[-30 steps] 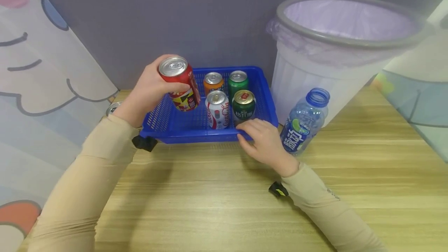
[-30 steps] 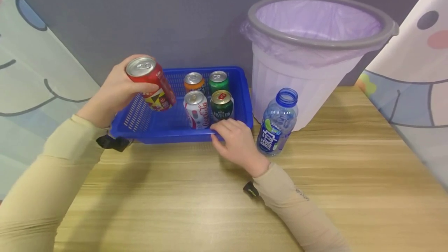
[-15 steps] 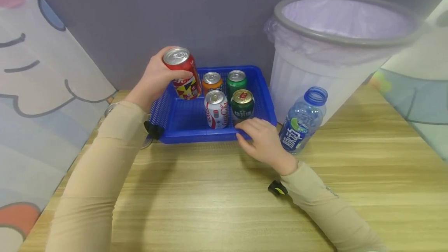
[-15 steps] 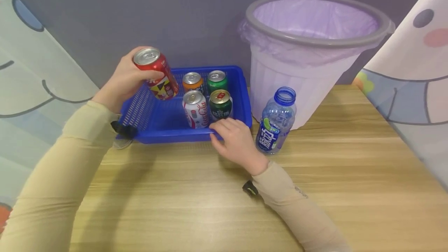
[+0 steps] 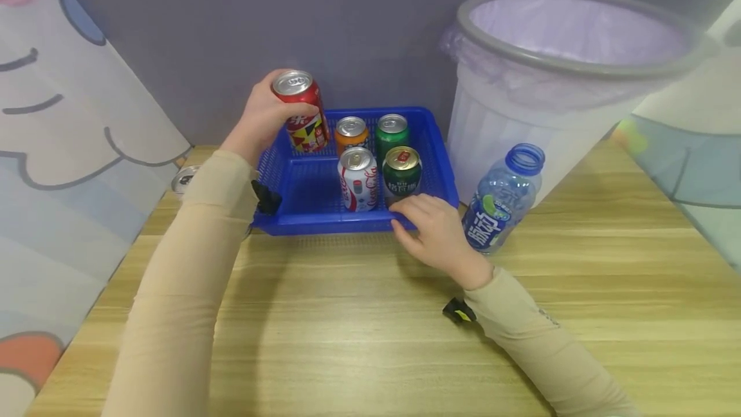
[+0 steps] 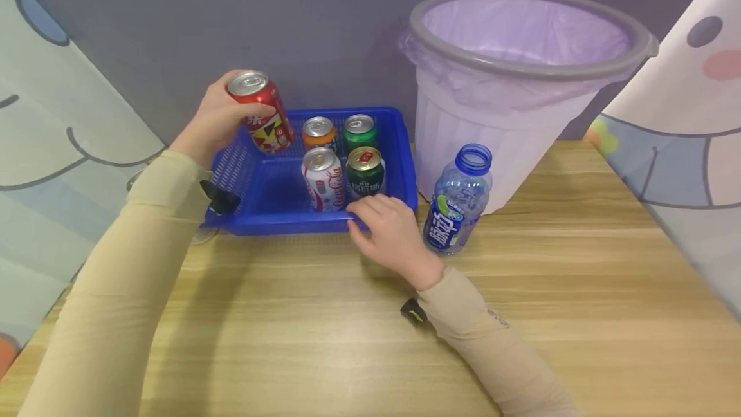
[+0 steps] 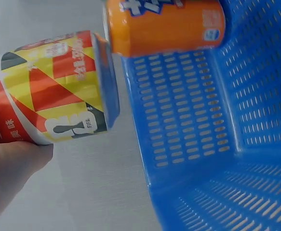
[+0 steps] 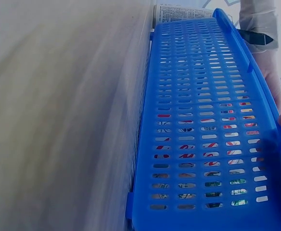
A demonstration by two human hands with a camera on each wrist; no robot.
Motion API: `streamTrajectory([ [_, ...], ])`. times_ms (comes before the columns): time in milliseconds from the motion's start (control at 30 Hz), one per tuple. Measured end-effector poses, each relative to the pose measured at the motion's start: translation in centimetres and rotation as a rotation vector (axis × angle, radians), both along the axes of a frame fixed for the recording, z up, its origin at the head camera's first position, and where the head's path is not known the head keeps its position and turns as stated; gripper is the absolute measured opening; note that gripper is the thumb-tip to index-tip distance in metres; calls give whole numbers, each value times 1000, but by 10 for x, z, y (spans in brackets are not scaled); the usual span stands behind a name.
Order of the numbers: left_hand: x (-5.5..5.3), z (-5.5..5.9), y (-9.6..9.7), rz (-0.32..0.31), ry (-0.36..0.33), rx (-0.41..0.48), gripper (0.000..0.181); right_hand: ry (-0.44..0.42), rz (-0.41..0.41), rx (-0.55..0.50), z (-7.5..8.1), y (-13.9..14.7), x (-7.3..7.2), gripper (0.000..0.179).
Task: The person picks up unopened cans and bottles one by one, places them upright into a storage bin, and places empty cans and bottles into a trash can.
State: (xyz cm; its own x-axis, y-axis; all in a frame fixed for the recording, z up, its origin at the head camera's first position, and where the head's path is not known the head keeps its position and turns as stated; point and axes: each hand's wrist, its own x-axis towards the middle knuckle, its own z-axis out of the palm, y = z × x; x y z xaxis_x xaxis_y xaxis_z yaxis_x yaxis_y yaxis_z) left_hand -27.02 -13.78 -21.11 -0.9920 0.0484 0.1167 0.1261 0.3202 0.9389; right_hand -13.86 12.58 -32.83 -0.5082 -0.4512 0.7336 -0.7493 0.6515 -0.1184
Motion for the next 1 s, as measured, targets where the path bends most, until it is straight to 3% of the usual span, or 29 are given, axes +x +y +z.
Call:
streamTrajectory([
  [200,-5,-5,1,22,-5,1,70,5,6,-1,1,-1,2,17],
  [667,-11,-27,2,94,-27,-33,71,-3,7,8,1,-2,5,17],
  [1000,-15,-32,0,119,-52,-50,72,9,8,6,4,-1,6,18],
])
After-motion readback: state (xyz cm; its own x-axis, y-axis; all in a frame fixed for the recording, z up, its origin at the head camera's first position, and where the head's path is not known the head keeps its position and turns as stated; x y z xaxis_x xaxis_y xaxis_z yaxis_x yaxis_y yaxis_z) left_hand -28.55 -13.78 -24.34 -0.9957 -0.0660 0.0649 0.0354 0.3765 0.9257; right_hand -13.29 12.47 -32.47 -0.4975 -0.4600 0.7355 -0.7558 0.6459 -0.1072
